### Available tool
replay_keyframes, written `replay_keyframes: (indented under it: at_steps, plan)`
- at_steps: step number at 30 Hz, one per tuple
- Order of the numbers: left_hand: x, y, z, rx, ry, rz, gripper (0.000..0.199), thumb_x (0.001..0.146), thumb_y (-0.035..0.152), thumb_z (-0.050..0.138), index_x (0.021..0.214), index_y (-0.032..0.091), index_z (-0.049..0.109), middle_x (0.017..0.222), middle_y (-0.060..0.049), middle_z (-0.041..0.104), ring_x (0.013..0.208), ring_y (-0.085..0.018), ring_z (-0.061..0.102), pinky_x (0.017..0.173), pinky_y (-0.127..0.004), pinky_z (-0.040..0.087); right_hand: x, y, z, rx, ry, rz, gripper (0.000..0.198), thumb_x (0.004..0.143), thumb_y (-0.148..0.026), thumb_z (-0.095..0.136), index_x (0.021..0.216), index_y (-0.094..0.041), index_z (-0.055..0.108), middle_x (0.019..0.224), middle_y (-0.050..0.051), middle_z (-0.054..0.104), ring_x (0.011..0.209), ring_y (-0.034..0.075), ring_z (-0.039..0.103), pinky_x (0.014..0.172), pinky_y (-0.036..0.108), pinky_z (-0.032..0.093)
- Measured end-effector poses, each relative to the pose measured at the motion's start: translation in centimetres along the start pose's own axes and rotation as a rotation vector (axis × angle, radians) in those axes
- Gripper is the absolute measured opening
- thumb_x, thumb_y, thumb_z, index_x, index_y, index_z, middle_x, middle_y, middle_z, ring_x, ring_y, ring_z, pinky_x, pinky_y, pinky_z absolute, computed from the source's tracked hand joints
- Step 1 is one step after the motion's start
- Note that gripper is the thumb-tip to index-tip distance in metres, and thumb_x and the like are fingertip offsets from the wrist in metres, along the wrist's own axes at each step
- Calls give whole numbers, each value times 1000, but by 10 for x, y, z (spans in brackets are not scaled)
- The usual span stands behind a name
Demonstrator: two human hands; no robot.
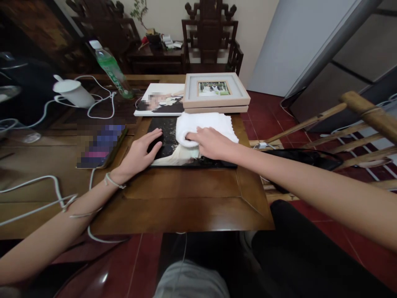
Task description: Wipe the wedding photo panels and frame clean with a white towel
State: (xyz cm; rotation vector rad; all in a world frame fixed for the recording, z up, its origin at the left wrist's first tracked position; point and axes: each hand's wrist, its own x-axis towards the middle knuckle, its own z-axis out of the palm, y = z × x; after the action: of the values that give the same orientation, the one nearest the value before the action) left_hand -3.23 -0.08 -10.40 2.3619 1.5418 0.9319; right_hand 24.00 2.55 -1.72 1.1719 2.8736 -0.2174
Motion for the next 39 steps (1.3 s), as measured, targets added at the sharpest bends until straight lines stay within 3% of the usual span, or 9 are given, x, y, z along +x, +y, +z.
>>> replay_keyframes:
  at_steps: [3,7,11,15,21,28,33,36,39]
  plan:
    - [0,0,0,5,-9,-3,47,100,40,46,134,12,64,148,-18,59,141,-33,54,122,-56,39,32,-11,-1,176,98,68,48,77,2,43,115,-16,66,103,12,72,88,26,61,78,33,40]
    - [0,1,-2,30,-12,-6,47,100,41,46,130,10,66,143,-18,63,135,-34,59,119,-55,43,80,-29,-7,391,171,-39,45,79,0,42,113,-15,66,117,12,71,101,25,59,82,31,38]
    - [1,2,-4,37,-13,8,48,99,41,44,127,10,67,130,-17,70,121,-34,67,110,-55,51,112,-46,-15,372,98,-141,40,79,0,44,109,-16,66,119,11,70,99,25,58,82,31,37]
    - [0,1,-3,24,-19,13,49,100,41,44,130,10,66,135,-18,68,125,-34,65,113,-55,49,118,-49,-21,264,61,-144,30,77,1,46,94,-16,63,105,9,68,88,22,54,78,31,34]
    - [-1,-3,-1,5,-25,12,47,100,39,48,134,11,64,148,-18,59,141,-33,53,122,-54,39,74,-4,-25,216,43,-52,20,73,-2,47,81,-20,54,84,4,62,77,20,50,70,31,30]
    - [-1,-1,-1,10,-14,22,48,101,39,46,134,9,63,148,-20,59,143,-31,52,123,-52,39,6,65,-15,135,86,143,26,67,-8,49,87,-21,59,76,3,62,77,23,56,72,31,36]
    - [-2,-2,0,31,-9,26,47,100,39,46,134,11,63,148,-19,59,143,-31,52,122,-54,40,-47,35,18,35,140,84,44,70,1,45,101,-19,68,108,13,74,109,32,68,96,47,49]
    - [-2,-1,0,32,-11,23,47,100,38,46,134,11,63,148,-18,59,143,-31,52,121,-55,40,-81,6,36,26,182,-36,51,69,3,48,106,-22,71,136,15,67,139,37,53,113,62,41]
    - [-1,1,-1,26,-20,15,47,100,38,46,134,11,63,149,-19,59,143,-32,51,122,-55,39,-102,-6,41,52,165,-120,54,66,4,51,103,-28,73,146,8,63,148,33,44,118,58,40]
